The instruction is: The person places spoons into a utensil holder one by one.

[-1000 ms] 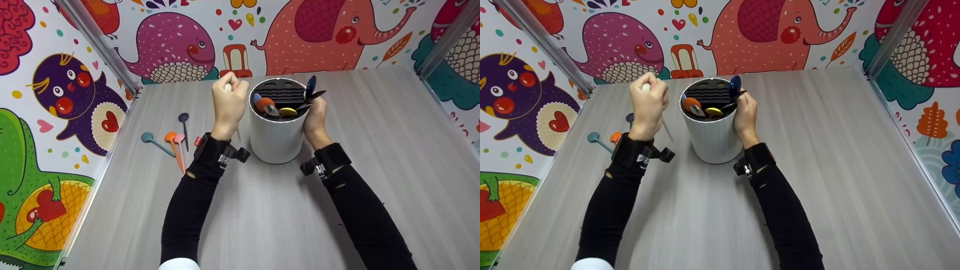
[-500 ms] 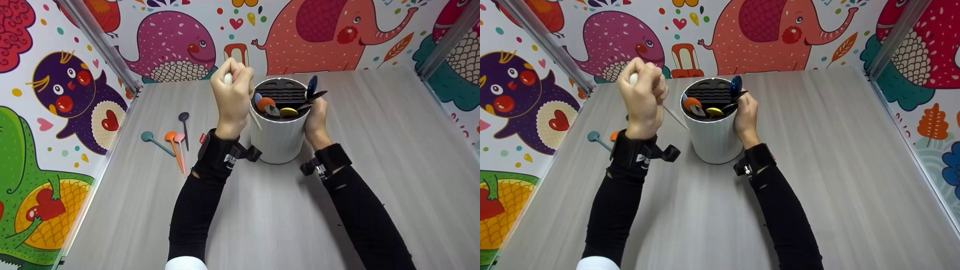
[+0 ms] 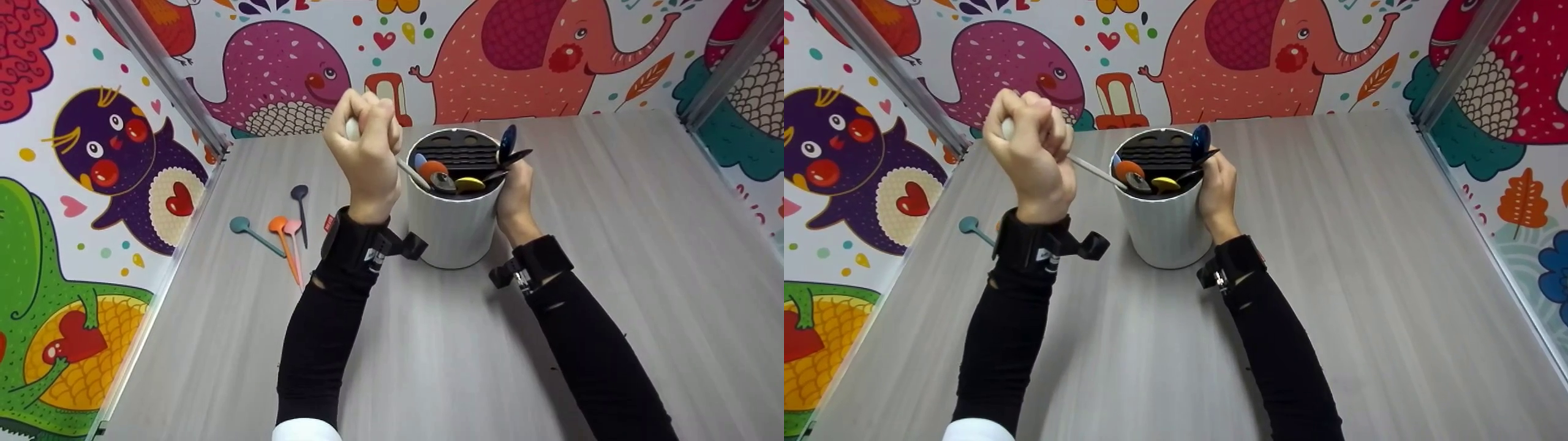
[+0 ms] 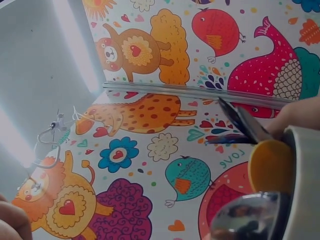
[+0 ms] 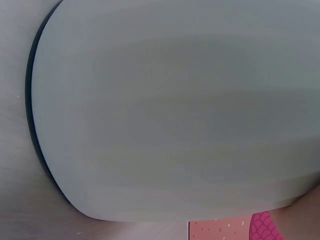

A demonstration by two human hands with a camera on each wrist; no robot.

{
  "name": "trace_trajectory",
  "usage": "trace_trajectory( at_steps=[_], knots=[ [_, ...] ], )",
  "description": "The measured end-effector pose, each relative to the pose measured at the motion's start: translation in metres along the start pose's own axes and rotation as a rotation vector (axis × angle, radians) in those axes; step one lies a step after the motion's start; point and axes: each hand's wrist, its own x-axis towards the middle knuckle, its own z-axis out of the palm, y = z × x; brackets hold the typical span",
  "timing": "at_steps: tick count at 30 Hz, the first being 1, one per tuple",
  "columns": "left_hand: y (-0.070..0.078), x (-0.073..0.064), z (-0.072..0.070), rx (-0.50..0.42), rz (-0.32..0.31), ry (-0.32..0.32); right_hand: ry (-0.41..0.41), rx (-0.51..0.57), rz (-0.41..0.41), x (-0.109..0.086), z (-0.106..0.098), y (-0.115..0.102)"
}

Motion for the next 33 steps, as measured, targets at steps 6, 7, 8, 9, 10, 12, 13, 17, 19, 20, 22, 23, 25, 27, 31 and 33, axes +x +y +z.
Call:
trace_trajectory(
  at_steps=[6,7,8,9,10,12,13,17,19,20,22,23,25,27,31,33],
  knots=[
    [-0.012,-0.003,-0.001,0.006,0.024,0.019,0.008,0.011,0.006,0.0,0.0,0.0],
    [-0.014,-0.004,-0.002,0.006,0.022,0.02,0.009,0.007,0.006,0.0,0.0,0.0],
    [-0.017,-0.005,-0.002,0.011,0.02,0.018,0.011,0.007,0.006,0.0,0.0,0.0],
    [-0.019,-0.006,-0.003,0.011,0.013,0.016,0.011,0.007,0.006,0.0,0.0,0.0],
    [-0.022,-0.008,-0.003,0.015,0.006,0.014,0.008,0.004,0.002,0.0,-0.001,0.0],
    [-0.027,-0.011,-0.004,0.03,-0.003,0.009,0.006,-0.01,-0.004,0.0,-0.001,-0.001],
    [-0.03,-0.013,-0.005,0.039,-0.008,0.007,0.007,-0.018,-0.005,0.0,-0.001,-0.001],
    [-0.043,-0.021,-0.007,0.066,-0.035,-0.008,0.012,-0.041,-0.008,0.0,-0.002,0.0],
    [-0.049,-0.026,-0.008,0.077,-0.051,-0.021,0.016,-0.033,-0.005,0.0,-0.002,0.0],
    [-0.052,-0.029,-0.008,0.082,-0.058,-0.03,0.012,-0.034,-0.009,0.0,-0.002,0.0],
    [-0.058,-0.034,-0.009,0.098,-0.066,-0.048,0.012,-0.039,-0.012,0.0,-0.002,0.001],
    [-0.06,-0.037,-0.01,0.112,-0.07,-0.056,0.01,-0.043,-0.016,0.0,-0.002,0.002],
    [-0.064,-0.041,-0.01,0.129,-0.079,-0.069,0.013,-0.05,-0.016,0.0,-0.002,0.002],
    [-0.067,-0.044,-0.01,0.138,-0.085,-0.075,0.015,-0.05,-0.012,0.0,-0.002,0.002],
    [-0.071,-0.047,-0.009,0.148,-0.087,-0.075,0.001,-0.032,-0.01,0.0,-0.002,0.001],
    [-0.072,-0.047,-0.009,0.16,-0.085,-0.076,-0.001,-0.024,-0.005,0.0,-0.002,0.0]
  ],
)
